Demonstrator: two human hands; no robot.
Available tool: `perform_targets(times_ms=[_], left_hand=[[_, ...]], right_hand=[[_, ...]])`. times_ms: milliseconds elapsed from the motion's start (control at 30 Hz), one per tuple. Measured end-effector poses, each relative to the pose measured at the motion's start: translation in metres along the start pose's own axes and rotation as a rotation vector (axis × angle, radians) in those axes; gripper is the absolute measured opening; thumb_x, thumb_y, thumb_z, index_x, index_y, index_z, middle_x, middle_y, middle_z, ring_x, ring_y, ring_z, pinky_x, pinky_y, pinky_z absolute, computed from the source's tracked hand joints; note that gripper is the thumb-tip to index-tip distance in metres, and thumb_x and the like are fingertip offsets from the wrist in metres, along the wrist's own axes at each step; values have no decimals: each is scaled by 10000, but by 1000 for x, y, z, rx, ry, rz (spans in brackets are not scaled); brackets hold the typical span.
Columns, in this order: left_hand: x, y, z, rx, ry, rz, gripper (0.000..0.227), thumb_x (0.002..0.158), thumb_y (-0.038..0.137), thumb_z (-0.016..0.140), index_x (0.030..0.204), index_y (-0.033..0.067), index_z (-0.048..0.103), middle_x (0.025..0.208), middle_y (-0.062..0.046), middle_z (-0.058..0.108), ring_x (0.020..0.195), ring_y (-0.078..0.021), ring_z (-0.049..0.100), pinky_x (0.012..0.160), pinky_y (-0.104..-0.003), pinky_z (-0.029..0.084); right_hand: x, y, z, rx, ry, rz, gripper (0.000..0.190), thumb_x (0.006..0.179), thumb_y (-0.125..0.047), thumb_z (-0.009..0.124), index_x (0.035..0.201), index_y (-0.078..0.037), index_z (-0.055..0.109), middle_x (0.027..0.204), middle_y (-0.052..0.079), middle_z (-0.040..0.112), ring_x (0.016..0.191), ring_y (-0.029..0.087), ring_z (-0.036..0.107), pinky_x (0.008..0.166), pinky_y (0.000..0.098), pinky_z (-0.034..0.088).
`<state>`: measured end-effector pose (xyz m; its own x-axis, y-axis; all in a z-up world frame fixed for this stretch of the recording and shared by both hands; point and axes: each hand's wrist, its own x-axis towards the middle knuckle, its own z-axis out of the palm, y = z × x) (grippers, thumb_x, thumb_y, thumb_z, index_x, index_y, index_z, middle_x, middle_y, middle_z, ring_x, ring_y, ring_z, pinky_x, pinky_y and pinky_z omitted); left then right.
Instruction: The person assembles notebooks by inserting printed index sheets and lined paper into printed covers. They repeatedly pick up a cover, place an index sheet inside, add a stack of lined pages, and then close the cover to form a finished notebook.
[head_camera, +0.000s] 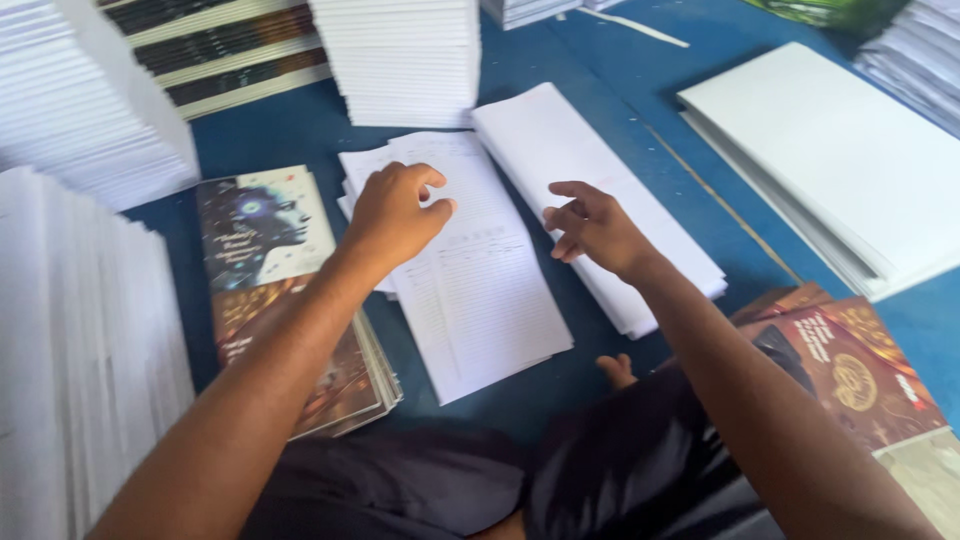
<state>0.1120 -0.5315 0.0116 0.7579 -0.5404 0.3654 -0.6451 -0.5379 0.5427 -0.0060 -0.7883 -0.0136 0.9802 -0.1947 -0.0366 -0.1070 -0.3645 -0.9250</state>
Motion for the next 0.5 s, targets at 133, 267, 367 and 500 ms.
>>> perform_targets(times_ms=[133,267,367,500], left_hand=[[17,37,43,-77,-86,-19,336,823,256,764,1095,61,744,1063,-169,703,975,-310,682,833,-428,540],[33,73,84,-134,-178,-39,363,836,266,741,1137,65,724,1094,-160,699,984,-284,694,853,-409,549],[43,98,114,-180,-182,29,365,837,260,736,1140,58,722,1081,-163,706,999,-278,689,866,-403,542],[54,130,146,-211,-196,86,359,842,261,741,1135,55,731,1074,-168,702,971,-284,679,848,-408,534]], right_hand=[[-19,29,-58,27,110,45,583,977,-274,613,1452,25,455,1048,185,698,767,218,727,682,345,630],[-44,62,-111,27,213,78,589,978,-267,612,1457,30,441,1064,191,694,783,230,733,694,355,633],[-69,92,-144,24,267,93,587,980,-261,608,1459,38,444,1054,198,699,772,236,731,677,365,620],[-102,129,-177,-19,360,162,588,988,-262,611,1463,42,443,1037,199,702,772,228,725,694,358,622]])
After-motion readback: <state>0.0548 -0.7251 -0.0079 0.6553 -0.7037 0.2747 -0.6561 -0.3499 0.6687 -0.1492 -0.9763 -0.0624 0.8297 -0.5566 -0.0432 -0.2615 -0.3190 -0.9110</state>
